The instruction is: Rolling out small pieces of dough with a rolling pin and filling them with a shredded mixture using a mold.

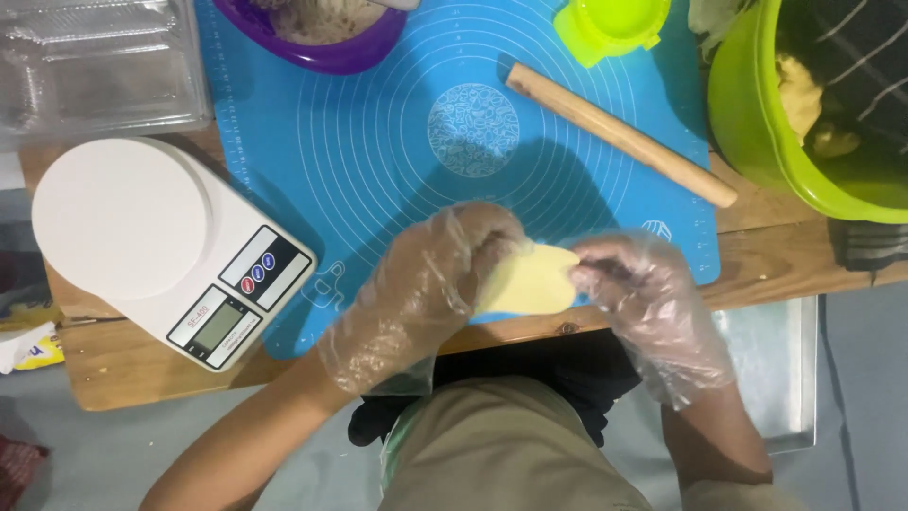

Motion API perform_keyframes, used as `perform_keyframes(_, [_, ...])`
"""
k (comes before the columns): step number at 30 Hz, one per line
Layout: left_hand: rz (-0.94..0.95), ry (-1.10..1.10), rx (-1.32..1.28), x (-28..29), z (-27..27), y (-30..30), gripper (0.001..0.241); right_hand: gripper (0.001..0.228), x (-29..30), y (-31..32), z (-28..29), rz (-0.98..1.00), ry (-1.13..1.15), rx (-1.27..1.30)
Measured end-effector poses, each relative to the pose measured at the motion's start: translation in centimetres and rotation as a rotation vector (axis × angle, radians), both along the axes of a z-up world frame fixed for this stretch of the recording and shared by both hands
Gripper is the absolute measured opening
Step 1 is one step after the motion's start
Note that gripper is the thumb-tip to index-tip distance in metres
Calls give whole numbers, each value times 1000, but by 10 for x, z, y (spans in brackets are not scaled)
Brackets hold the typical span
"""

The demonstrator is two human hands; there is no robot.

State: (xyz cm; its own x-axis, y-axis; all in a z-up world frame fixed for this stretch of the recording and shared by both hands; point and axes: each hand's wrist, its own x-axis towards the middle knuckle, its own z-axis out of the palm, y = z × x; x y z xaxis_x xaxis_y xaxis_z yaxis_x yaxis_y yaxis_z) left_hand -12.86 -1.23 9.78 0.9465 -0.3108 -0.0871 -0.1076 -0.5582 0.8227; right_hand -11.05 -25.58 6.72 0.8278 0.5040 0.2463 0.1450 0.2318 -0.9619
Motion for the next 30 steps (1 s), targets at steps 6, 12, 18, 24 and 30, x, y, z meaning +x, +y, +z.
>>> perform_keyframes(6, [69,-242,354,17,-69,4,21,31,40,40,40,-190,269,-1109])
perform_keyframes(12, [-157,-537,604,7,-101,5,34,34,55,-11,-11,-434,-670,-1264])
perform_keyframes(18, [-416,-656,503,-4,-86,21,70,61,78,-42,-21,-458,-654,-1665])
perform_keyframes(24, [-316,-517,633,15,-88,29,46,32,62,-27,-19,-465,-612,-1524])
perform_keyframes(30, [86,-932,178,28,-66,17,50,33,8,19,6,-324,-359,-1452])
